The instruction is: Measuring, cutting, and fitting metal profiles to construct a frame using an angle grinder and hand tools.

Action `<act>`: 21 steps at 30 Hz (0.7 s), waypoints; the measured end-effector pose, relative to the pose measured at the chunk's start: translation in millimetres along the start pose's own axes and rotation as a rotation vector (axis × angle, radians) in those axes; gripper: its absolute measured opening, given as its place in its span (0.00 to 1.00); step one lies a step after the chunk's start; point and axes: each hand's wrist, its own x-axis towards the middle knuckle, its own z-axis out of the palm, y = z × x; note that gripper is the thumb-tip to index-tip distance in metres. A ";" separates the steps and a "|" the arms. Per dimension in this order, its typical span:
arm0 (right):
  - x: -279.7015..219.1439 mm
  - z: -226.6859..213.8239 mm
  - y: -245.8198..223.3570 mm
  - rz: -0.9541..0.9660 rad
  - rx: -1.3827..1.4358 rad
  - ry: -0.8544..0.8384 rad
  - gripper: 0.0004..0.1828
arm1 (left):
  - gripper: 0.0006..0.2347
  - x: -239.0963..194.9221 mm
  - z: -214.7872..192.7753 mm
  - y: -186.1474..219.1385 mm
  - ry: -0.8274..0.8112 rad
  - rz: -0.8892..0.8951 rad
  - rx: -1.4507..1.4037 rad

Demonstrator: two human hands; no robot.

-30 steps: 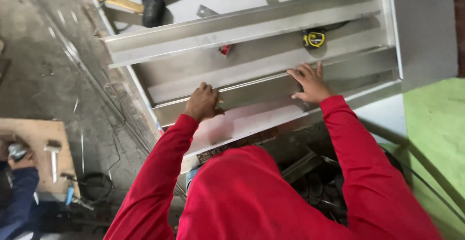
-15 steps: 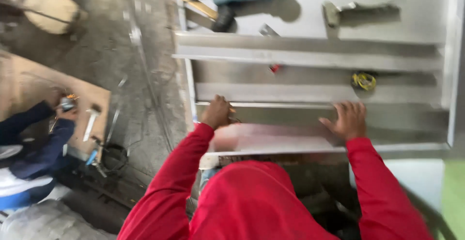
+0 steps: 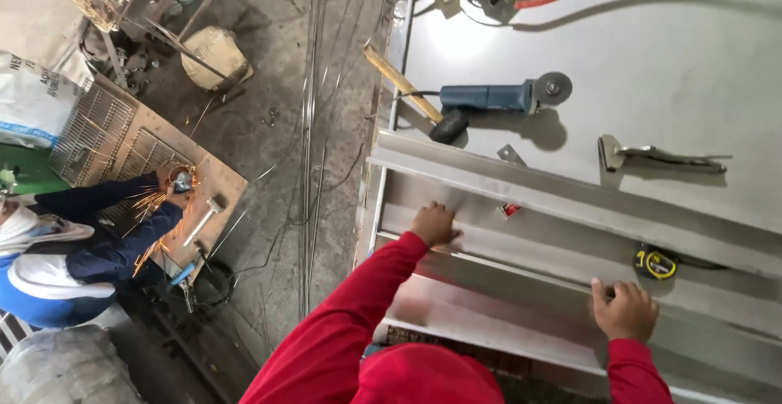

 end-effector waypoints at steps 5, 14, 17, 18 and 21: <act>9.2 -0.8 -3.8 0.029 0.003 0.035 0.21 | 0.25 13.1 -42.4 1.7 0.092 0.145 0.089; 11.5 2.4 -2.0 0.031 -0.001 0.010 0.21 | 0.10 109.7 -164.1 -111.5 0.726 0.194 0.048; 12.9 5.0 -3.1 0.061 -0.041 -0.014 0.19 | 0.17 138.6 -170.2 -140.8 0.345 0.138 0.208; 15.0 4.4 -3.0 0.039 0.011 0.029 0.18 | 0.15 147.3 -168.7 -145.5 0.279 0.123 0.245; 14.8 9.6 -1.1 0.042 0.061 0.059 0.19 | 0.12 167.4 -162.7 -147.8 0.266 0.119 0.386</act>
